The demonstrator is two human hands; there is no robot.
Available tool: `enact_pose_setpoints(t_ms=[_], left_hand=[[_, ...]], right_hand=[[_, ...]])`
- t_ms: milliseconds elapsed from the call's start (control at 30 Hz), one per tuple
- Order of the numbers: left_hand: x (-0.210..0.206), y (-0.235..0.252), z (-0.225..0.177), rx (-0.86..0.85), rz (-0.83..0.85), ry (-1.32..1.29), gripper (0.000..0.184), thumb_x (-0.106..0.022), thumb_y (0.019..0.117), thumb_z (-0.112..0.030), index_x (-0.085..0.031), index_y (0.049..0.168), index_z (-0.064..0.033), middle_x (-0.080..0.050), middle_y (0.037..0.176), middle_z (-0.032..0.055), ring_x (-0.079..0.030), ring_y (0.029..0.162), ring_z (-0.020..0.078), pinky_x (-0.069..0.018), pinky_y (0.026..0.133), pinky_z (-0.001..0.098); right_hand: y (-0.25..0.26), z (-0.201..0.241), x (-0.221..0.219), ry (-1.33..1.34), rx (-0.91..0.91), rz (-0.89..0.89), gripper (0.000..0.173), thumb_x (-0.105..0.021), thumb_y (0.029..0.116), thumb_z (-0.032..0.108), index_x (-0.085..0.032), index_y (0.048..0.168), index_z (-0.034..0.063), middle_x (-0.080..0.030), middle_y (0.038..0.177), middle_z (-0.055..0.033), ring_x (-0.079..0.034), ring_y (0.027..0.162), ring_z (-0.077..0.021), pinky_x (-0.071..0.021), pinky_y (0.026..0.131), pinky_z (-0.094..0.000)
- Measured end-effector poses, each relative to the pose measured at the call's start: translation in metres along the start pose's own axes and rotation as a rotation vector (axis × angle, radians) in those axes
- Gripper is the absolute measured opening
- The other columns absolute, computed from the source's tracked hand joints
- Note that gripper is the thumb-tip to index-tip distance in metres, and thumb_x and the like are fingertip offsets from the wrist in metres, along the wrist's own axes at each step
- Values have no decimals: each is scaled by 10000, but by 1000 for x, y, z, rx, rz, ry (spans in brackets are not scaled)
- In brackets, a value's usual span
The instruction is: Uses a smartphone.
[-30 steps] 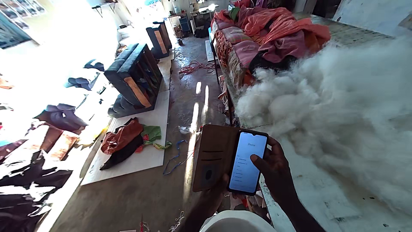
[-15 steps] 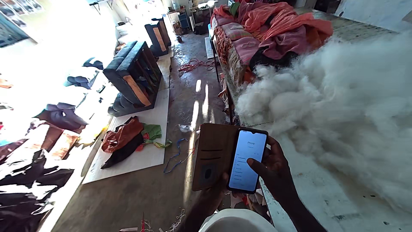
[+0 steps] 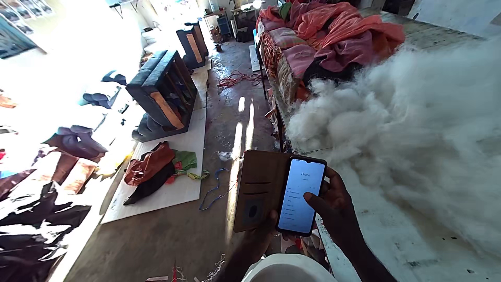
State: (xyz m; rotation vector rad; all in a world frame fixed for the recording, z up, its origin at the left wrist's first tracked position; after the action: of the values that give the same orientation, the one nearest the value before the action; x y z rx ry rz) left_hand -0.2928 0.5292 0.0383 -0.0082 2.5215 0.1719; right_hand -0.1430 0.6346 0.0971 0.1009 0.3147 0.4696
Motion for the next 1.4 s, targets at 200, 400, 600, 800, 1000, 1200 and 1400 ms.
enact_pose_setpoints(t_ms=[200,400,600,800,1000,1200,1400], left_hand=[[-1,0,0,-2,12,-17,323,-581,1044,-308,-672,1227,-58,-739,1081,154,-742,879,225,-631,799,380],[-1,1,-1,0,13,-24,318,-576,1049,-294,-666,1237,-54,-736,1095,157,-742,889,231,-630,807,392],[-2,0,0,0,21,-24,308,-575,1049,-290,-672,1221,-54,-738,1077,154,-741,875,223,-630,800,385],[-2,1,0,0,15,-13,315,-580,1045,-312,-675,1223,-70,-740,1083,143,-740,881,222,-628,798,383],[-4,2,-1,6,20,-20,314,-570,1049,-306,-671,1220,-62,-740,1079,148,-740,872,218,-628,792,374],[-4,4,-1,-2,40,-26,311,-563,1053,-298,-671,1229,-65,-738,1093,153,-741,882,222,-627,797,376],[-4,6,-2,-16,32,-22,322,-565,1052,-307,-668,1234,-61,-738,1085,164,-742,869,235,-631,775,386]], right_hand=[[0,-2,0,4,-15,-2,670,-685,867,71,-437,1473,210,-697,1191,-105,-720,997,-253,-630,813,-377],[0,-1,0,-4,-11,-5,674,-690,866,78,-439,1476,215,-700,1177,-106,-721,986,-253,-629,811,-376],[0,-1,0,3,1,2,659,-690,868,81,-442,1465,210,-699,1184,-113,-721,995,-263,-630,813,-384],[1,2,0,-25,2,4,648,-688,875,100,-443,1466,202,-704,1160,-107,-722,971,-255,-629,809,-385],[1,3,0,-15,19,13,642,-690,878,105,-446,1465,195,-703,1161,-112,-720,982,-259,-625,824,-384],[3,3,0,-14,23,13,654,-689,877,105,-437,1472,202,-699,1183,-113,-720,998,-265,-627,828,-384],[6,1,0,9,13,26,646,-686,887,111,-422,1472,181,-700,1168,-145,-722,990,-278,-624,833,-388]])
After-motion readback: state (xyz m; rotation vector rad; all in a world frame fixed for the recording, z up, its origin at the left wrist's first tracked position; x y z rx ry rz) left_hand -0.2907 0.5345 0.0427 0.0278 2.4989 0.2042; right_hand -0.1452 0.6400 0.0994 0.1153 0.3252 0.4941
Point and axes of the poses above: each hand's wrist, its own y-axis towards the middle knuckle, its own x-axis out of the back of the hand, z = x × y, the point moved 7 cm from there along y, towards the middle knuckle
